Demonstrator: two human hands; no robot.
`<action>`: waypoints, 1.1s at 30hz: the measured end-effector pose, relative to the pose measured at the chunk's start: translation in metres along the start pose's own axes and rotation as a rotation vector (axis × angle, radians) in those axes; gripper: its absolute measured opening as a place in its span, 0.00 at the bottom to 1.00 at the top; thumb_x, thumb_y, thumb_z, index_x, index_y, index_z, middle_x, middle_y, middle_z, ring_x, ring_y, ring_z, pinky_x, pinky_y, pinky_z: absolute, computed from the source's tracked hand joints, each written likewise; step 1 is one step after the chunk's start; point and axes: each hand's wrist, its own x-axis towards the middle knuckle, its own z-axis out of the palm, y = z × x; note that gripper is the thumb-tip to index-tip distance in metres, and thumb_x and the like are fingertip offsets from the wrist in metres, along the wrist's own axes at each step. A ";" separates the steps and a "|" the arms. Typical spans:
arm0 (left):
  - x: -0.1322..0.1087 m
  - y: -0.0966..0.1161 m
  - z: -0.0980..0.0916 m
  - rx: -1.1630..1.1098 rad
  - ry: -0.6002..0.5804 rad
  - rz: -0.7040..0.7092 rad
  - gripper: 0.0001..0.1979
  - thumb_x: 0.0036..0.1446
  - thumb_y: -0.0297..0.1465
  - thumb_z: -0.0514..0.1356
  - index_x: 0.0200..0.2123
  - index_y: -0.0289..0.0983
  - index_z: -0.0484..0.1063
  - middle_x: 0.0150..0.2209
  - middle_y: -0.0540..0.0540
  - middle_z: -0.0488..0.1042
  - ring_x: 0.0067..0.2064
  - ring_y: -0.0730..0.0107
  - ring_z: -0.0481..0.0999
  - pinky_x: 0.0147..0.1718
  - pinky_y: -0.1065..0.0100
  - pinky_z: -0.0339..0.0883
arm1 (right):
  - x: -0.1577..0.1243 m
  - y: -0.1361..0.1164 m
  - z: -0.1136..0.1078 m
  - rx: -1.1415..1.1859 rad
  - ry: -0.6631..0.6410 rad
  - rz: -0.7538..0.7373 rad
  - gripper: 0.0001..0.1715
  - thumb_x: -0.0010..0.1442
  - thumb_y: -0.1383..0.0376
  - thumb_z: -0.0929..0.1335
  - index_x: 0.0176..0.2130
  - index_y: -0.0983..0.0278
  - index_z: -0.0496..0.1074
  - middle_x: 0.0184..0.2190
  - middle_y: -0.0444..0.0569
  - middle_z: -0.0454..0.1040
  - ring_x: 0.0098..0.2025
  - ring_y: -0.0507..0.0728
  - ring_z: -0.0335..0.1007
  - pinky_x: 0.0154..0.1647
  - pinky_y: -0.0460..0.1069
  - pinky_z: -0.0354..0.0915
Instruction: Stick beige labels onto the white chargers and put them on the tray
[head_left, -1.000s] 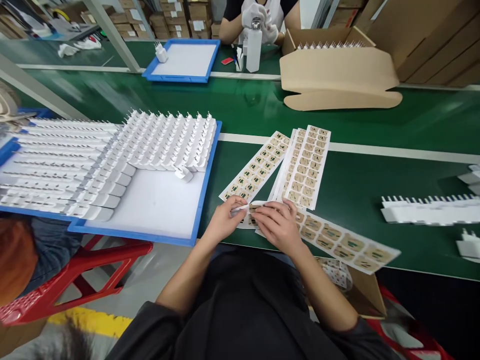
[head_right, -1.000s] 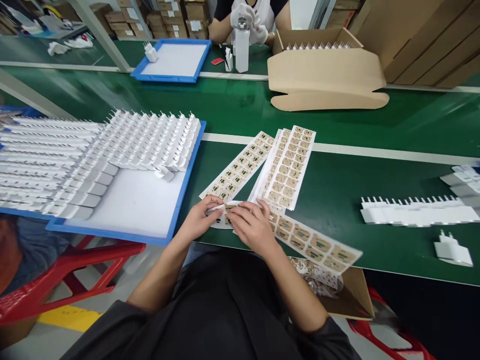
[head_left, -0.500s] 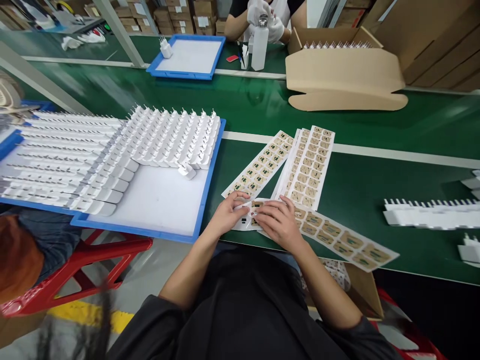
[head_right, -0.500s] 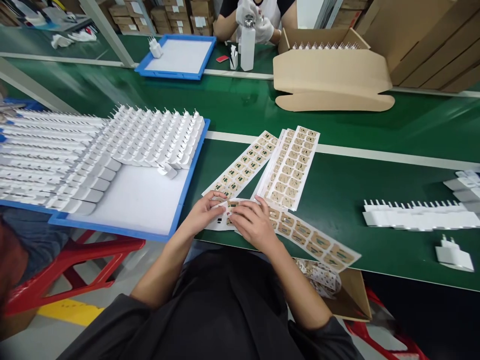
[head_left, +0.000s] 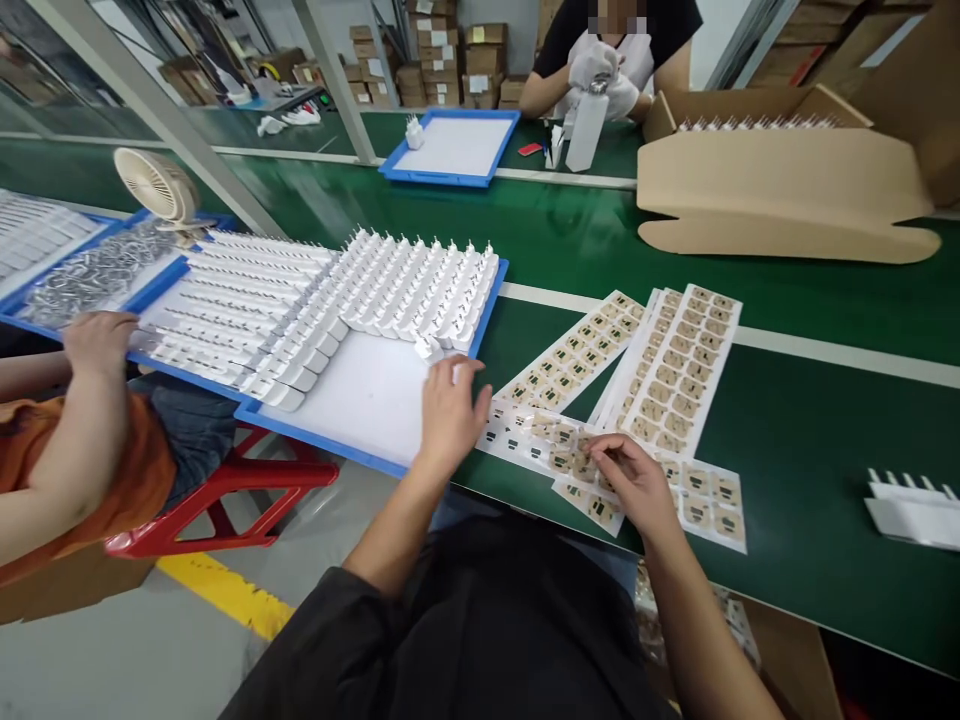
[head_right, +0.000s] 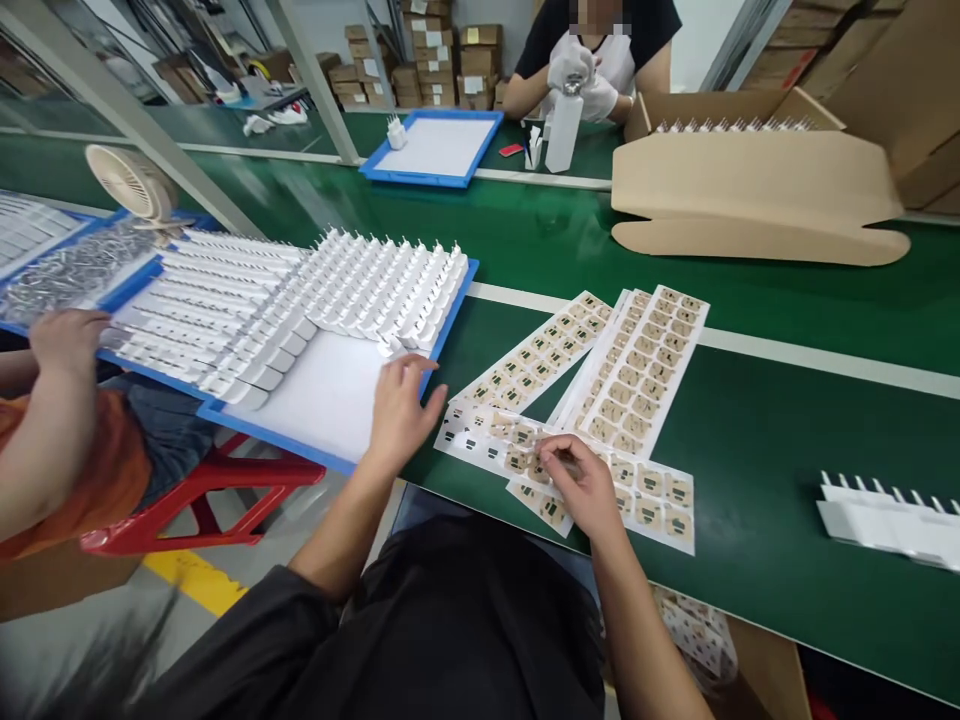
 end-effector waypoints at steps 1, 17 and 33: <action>0.007 -0.011 -0.009 0.038 0.033 -0.048 0.16 0.63 0.30 0.61 0.54 0.36 0.69 0.56 0.33 0.70 0.58 0.44 0.70 0.58 0.47 0.66 | 0.000 0.001 0.000 -0.004 0.002 0.004 0.13 0.66 0.54 0.71 0.37 0.61 0.75 0.38 0.51 0.81 0.41 0.58 0.79 0.42 0.52 0.75; 0.021 -0.039 -0.036 -0.953 -0.173 -0.381 0.33 0.51 0.42 0.67 0.59 0.41 0.65 0.41 0.47 0.73 0.41 0.65 0.79 0.43 0.61 0.78 | -0.002 -0.002 0.004 0.037 0.010 -0.063 0.11 0.66 0.55 0.71 0.36 0.61 0.74 0.35 0.50 0.79 0.39 0.57 0.78 0.41 0.52 0.74; -0.056 0.039 0.042 -1.271 -0.507 -0.141 0.25 0.54 0.46 0.71 0.49 0.41 0.71 0.48 0.42 0.76 0.51 0.58 0.77 0.47 0.62 0.73 | -0.023 -0.055 0.030 0.446 -0.053 -0.139 0.14 0.64 0.54 0.71 0.33 0.59 0.69 0.29 0.47 0.73 0.31 0.56 0.69 0.33 0.52 0.68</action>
